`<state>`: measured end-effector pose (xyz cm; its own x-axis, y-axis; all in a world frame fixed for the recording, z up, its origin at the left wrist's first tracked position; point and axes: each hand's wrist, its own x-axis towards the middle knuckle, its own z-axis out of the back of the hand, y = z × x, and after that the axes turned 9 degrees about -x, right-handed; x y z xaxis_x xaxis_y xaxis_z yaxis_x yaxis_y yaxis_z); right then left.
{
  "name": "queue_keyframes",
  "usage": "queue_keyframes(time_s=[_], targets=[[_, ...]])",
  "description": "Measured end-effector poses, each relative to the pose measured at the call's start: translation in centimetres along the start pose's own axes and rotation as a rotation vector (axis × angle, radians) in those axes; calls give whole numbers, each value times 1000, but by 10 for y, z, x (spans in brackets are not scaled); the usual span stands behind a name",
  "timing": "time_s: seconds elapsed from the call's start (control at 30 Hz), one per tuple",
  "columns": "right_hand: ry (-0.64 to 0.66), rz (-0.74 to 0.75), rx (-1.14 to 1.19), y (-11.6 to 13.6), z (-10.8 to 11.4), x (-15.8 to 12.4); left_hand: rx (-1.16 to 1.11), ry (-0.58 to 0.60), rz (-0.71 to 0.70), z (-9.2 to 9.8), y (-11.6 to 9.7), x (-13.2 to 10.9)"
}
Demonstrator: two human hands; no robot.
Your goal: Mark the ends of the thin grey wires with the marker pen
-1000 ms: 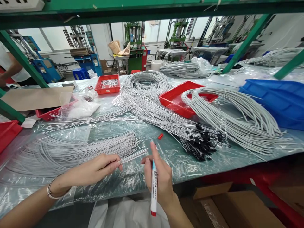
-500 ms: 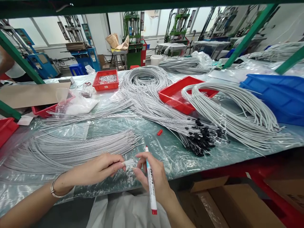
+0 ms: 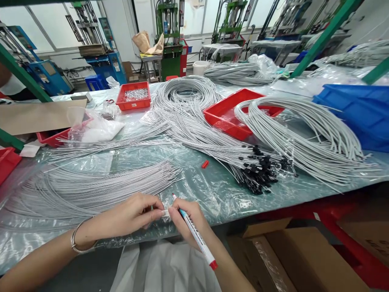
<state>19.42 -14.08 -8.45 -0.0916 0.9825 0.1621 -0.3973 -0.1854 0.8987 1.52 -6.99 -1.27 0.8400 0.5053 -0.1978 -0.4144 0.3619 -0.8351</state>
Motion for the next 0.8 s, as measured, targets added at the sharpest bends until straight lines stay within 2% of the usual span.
queue_keyframes(time_s=[0.13,0.33,0.47,0.6,0.7,0.8], targets=[[5,13,-72,0,0,0,60,16,-68,1,3,1],[-6,23,-115,-4,-5,2,-9,86,-2,-3,5,6],[-77,27,-115,-10,-6,1,-80,90,24,-5,5,9],[-260,133,-111,-15,-6,-1,-172,131,74,9,1,9],[-286,243,-131,-16,-10,-3,-186,153,107,21,-2,9],[-325,362,-221,-13,-17,-1,-205,150,120,25,-4,8]])
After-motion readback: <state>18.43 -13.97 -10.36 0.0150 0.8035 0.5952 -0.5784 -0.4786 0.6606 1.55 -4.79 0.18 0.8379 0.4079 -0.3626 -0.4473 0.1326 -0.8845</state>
